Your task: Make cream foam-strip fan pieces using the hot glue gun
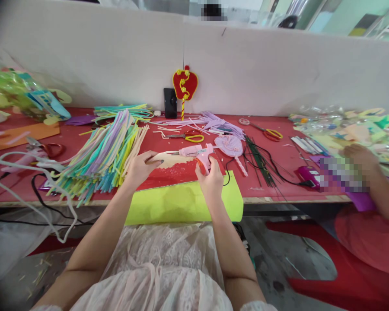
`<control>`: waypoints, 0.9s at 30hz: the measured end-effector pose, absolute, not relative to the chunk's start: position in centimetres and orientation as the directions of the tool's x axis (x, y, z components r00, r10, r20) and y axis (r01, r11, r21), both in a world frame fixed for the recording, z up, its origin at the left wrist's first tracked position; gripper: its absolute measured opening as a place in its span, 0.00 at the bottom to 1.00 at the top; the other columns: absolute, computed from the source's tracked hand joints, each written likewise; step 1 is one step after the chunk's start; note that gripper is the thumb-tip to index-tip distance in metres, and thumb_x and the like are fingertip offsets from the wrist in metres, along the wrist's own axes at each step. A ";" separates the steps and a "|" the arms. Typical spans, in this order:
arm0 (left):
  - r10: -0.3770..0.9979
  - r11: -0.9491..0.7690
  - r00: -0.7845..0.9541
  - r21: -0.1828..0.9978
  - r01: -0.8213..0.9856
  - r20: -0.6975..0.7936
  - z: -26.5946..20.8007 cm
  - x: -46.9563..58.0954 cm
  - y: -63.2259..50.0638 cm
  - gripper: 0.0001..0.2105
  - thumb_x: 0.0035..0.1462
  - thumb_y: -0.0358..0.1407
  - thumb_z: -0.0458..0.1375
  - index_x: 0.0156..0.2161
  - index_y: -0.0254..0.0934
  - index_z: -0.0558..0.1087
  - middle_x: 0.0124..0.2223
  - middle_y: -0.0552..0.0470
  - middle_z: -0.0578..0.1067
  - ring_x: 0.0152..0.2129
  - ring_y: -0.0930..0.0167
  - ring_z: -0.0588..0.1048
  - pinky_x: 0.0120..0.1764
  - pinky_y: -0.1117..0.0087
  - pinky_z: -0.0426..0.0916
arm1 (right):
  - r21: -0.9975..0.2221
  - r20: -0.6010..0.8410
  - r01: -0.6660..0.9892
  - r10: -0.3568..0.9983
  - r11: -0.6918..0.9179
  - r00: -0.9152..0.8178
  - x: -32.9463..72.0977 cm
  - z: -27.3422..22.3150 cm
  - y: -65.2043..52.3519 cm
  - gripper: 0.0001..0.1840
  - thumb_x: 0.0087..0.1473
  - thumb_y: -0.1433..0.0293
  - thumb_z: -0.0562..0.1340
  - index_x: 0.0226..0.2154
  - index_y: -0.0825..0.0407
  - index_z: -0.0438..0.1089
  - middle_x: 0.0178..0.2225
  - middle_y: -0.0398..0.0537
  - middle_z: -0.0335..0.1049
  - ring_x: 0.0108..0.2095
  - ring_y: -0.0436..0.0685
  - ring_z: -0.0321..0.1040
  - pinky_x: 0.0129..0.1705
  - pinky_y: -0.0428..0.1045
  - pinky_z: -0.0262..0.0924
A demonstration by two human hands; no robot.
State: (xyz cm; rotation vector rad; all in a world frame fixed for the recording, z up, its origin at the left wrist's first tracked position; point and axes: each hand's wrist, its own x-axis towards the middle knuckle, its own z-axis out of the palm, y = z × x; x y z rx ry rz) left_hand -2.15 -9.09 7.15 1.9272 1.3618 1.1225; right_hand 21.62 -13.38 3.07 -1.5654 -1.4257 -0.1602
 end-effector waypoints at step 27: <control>0.947 -0.310 0.104 0.777 0.549 0.304 8.0 -2.7 -9.3 0.07 0.49 0.35 0.57 0.34 0.35 0.74 0.28 0.56 0.73 0.25 0.74 0.68 0.31 0.75 0.61 | -0.554 0.649 0.823 0.684 0.127 0.332 22.5 2.8 -13.3 0.24 0.53 0.56 0.58 0.50 0.52 0.63 0.46 0.58 0.71 0.45 0.62 0.71 0.46 0.57 0.64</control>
